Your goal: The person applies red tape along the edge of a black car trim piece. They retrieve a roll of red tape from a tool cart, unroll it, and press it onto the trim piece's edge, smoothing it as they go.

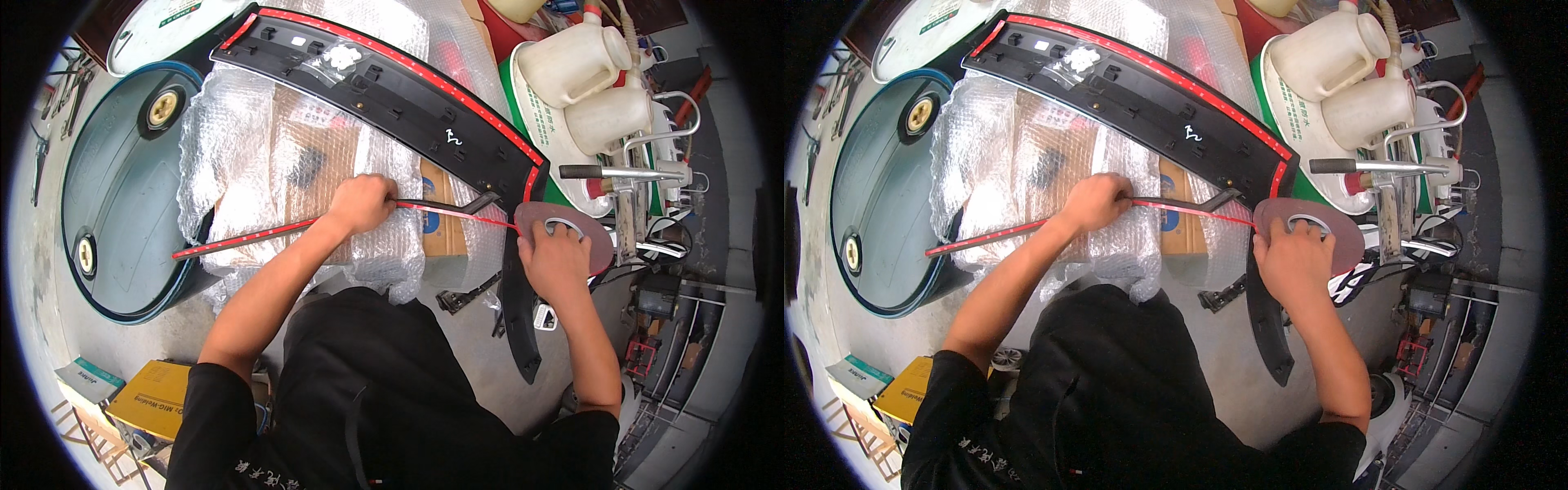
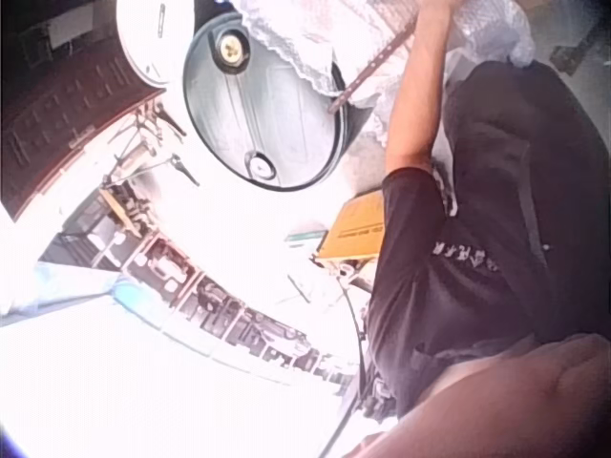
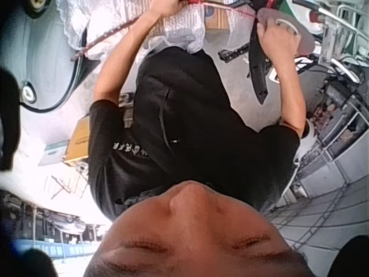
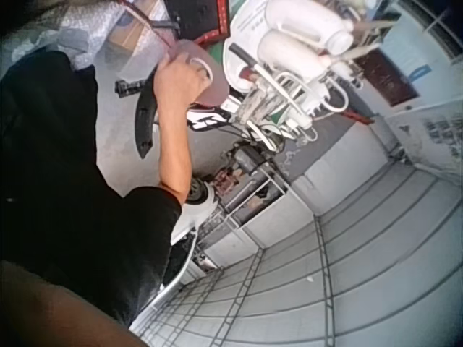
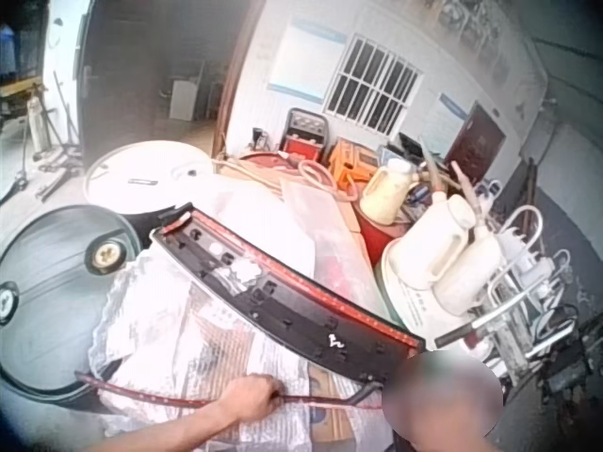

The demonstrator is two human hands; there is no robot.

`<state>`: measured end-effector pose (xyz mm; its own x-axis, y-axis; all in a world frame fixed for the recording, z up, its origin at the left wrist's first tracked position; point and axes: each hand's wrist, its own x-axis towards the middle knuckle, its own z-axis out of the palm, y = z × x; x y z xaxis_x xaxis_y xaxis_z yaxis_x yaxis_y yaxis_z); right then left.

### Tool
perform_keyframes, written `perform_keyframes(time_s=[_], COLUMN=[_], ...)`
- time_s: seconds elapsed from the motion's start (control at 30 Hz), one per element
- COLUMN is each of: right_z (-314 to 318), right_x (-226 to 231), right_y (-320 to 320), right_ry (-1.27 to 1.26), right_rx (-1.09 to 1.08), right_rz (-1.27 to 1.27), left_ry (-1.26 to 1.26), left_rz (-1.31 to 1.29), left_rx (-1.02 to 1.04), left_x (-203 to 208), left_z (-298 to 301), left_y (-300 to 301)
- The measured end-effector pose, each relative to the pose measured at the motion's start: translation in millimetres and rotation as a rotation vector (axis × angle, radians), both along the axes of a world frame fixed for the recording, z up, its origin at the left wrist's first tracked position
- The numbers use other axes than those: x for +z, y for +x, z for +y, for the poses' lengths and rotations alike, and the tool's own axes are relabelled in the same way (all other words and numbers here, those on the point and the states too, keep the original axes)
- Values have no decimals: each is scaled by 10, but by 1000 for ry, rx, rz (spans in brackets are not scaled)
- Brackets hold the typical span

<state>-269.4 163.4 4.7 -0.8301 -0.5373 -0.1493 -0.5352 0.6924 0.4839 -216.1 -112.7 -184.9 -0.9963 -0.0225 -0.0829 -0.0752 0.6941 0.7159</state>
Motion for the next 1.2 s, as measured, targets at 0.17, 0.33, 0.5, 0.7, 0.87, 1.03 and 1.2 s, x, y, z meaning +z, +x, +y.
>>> perform_keyframes(time_s=[0.17, 0.33, 0.5, 0.7, 0.87, 1.03, 1.2], right_z=[-12, 3, -3, 1, 23, 16, 11], right_x=[36, -46, -69, -30, -25, -50, -49], right_y=[19, -8, -7, 27, 21, 15, 39], right_ry=[-4, 5, 4, -12, -14, -3, -2], right_rx=[-26, -22, -15, -11, -10, -4, 13], right_rz=[-13, -9, -16, -32, -32, -18, -17], left_ry=[-3, -58, -45, -123, -110, -143, -146], left_rz=[0, 50, 44, 83, 62, 62, 59], left_rx=[-16, -53, -23, -40, -45, -23, -37], left_x=[-11, 16, 37, -6, 3, 74, 28], left_z=[-13, 29, 47, 63, 60, 122, 161], left_y=[-26, -65, -57, -58, -79, -100, -159])
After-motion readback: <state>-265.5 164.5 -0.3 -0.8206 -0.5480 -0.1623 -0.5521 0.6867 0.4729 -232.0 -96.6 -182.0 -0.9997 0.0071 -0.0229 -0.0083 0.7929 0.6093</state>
